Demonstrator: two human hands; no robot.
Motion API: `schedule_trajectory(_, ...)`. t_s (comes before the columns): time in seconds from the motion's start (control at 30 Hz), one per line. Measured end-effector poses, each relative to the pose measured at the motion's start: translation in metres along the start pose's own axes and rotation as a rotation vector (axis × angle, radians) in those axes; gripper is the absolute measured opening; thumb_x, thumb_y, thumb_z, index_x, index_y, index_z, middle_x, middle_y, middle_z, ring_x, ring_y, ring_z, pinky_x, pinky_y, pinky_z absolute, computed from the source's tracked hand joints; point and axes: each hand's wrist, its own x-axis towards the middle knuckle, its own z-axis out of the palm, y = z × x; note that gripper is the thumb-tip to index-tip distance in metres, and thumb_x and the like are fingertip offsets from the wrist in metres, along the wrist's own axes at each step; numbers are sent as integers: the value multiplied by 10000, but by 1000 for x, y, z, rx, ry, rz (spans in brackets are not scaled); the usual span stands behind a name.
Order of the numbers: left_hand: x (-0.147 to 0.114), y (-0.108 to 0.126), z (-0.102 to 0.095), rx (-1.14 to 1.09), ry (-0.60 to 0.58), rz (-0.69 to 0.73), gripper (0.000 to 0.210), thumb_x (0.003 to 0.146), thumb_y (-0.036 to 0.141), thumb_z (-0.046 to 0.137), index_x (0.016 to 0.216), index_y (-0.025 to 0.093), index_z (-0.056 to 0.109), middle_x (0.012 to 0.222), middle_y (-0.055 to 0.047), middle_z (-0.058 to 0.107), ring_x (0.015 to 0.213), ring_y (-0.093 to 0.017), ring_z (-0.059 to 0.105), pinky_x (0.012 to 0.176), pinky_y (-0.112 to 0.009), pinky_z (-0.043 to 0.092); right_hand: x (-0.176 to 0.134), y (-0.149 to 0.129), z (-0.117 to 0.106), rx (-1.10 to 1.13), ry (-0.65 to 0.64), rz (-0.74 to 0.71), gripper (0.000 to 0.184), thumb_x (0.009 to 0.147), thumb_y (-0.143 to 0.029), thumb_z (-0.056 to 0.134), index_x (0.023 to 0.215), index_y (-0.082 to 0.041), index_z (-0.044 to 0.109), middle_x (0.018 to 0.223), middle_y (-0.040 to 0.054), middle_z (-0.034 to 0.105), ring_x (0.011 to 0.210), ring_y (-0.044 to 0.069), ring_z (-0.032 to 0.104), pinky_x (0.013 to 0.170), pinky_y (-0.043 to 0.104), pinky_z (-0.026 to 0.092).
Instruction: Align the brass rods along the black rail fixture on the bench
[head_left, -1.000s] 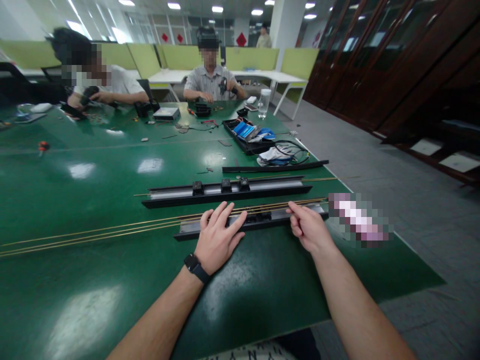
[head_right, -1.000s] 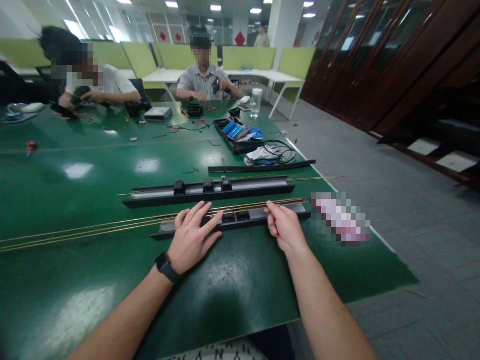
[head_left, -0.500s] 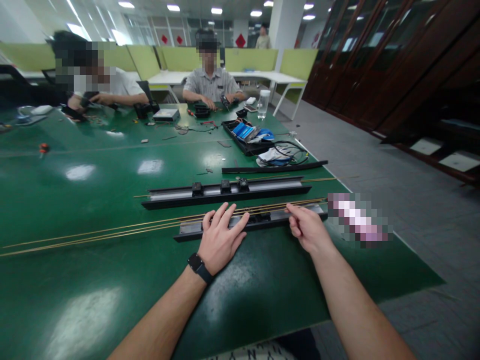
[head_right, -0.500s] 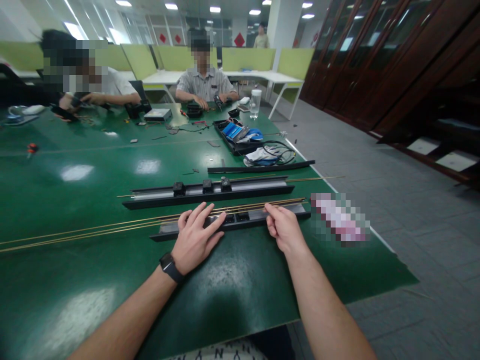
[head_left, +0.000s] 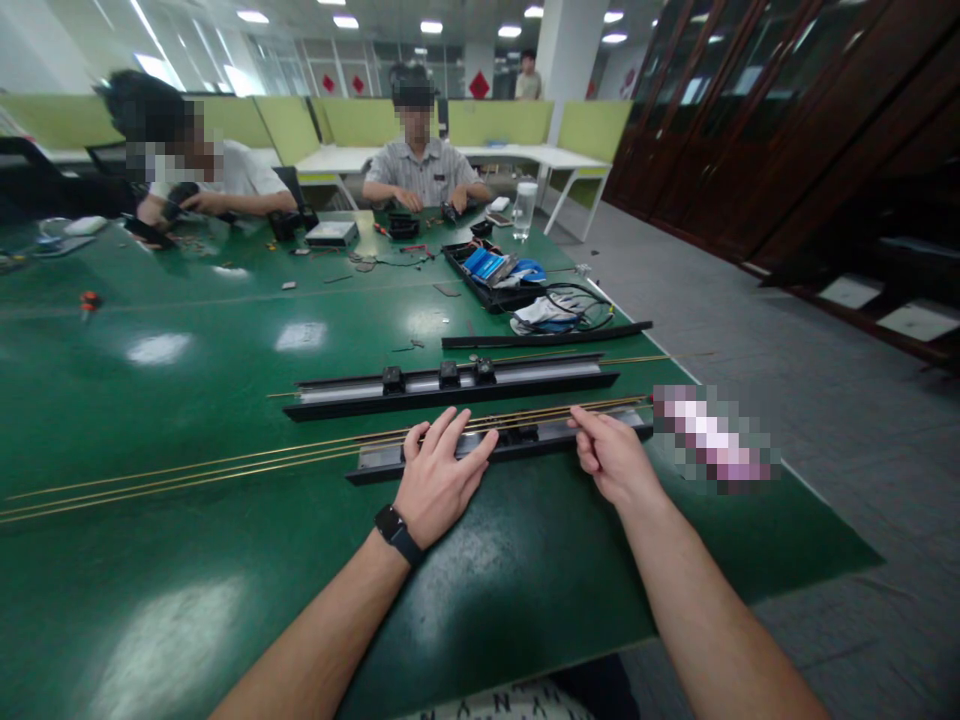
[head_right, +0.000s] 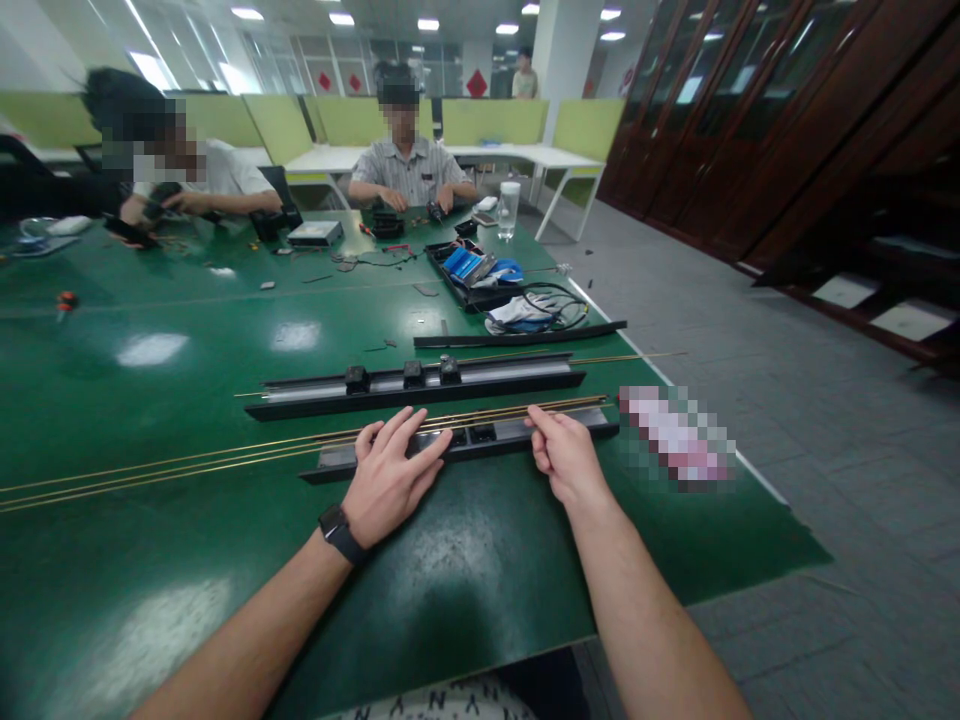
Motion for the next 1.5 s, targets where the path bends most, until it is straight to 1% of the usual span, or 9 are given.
schedule_trajectory(0.33, 3, 1, -2, 0, -14, 22, 351, 982, 330, 547, 1325, 353, 617, 1483, -93, 549, 1417, -317, 440, 1092, -543, 296, -2, -2, 1, -6, 28, -1, 382, 714, -459, 850, 736, -148, 630, 424, -50, 485, 285, 41, 343, 276, 146, 195)
schedule_trajectory(0.47, 3, 0, -2, 3, -20, 31, 355, 992, 335, 531, 1339, 342, 605, 1489, -96, 547, 1411, -306, 454, 1092, -540, 292, -1, -2, 0, -47, 16, -6, 391, 723, -481, 838, 784, -148, 642, 440, -34, 525, 289, 48, 353, 276, 149, 193)
schedule_trajectory(0.57, 2, 0, 1, -5, -15, 19, 394, 986, 339, 543, 1379, 334, 573, 1505, -95, 534, 1414, -297, 457, 1106, -531, 285, 0, -1, -1, -53, 1, -14, 407, 715, -495, 839, 792, -146, 645, 441, -32, 531, 288, 47, 349, 275, 150, 192)
schedule_trajectory(0.67, -1, 1, 3, -21, 9, -4, 464, 987, 353, 543, 1444, 280, 512, 1500, -99, 541, 1410, -281, 467, 1124, -512, 276, 1, -1, -2, -47, 1, -16, 416, 706, -500, 846, 781, -143, 647, 439, -36, 522, 288, 44, 346, 274, 149, 197)
schedule_trajectory(0.77, -2, 1, 4, -24, 32, -8, 474, 997, 366, 524, 1454, 240, 497, 1492, -94, 550, 1409, -268, 470, 1127, -497, 274, 1, 0, -2, -42, 13, -12, 415, 702, -498, 851, 774, -144, 647, 441, -39, 518, 289, 42, 347, 272, 147, 198)
schedule_trajectory(1.0, -3, 1, 4, 0, 23, -14, 475, 991, 374, 534, 1453, 266, 505, 1512, -76, 530, 1424, -284, 452, 1117, -496, 281, -2, -2, 1, -26, 35, -4, 427, 688, -503, 864, 747, -147, 634, 425, -48, 490, 288, 37, 338, 269, 140, 195)
schedule_trajectory(1.3, -5, 0, 5, -1, 22, -22, 490, 989, 384, 537, 1461, 261, 498, 1525, -73, 515, 1429, -279, 445, 1123, -493, 281, -2, -4, 4, -27, 72, 12, 429, 708, -507, 856, 743, -157, 609, 419, -51, 480, 278, 38, 336, 268, 143, 195)
schedule_trajectory(1.5, -5, 1, 5, 3, 21, -22, 481, 982, 366, 545, 1453, 273, 513, 1521, -77, 520, 1428, -286, 446, 1120, -496, 286, 0, -3, 0, -47, 35, 2, 403, 735, -496, 832, 781, -150, 630, 429, -37, 516, 271, 44, 342, 272, 156, 189)
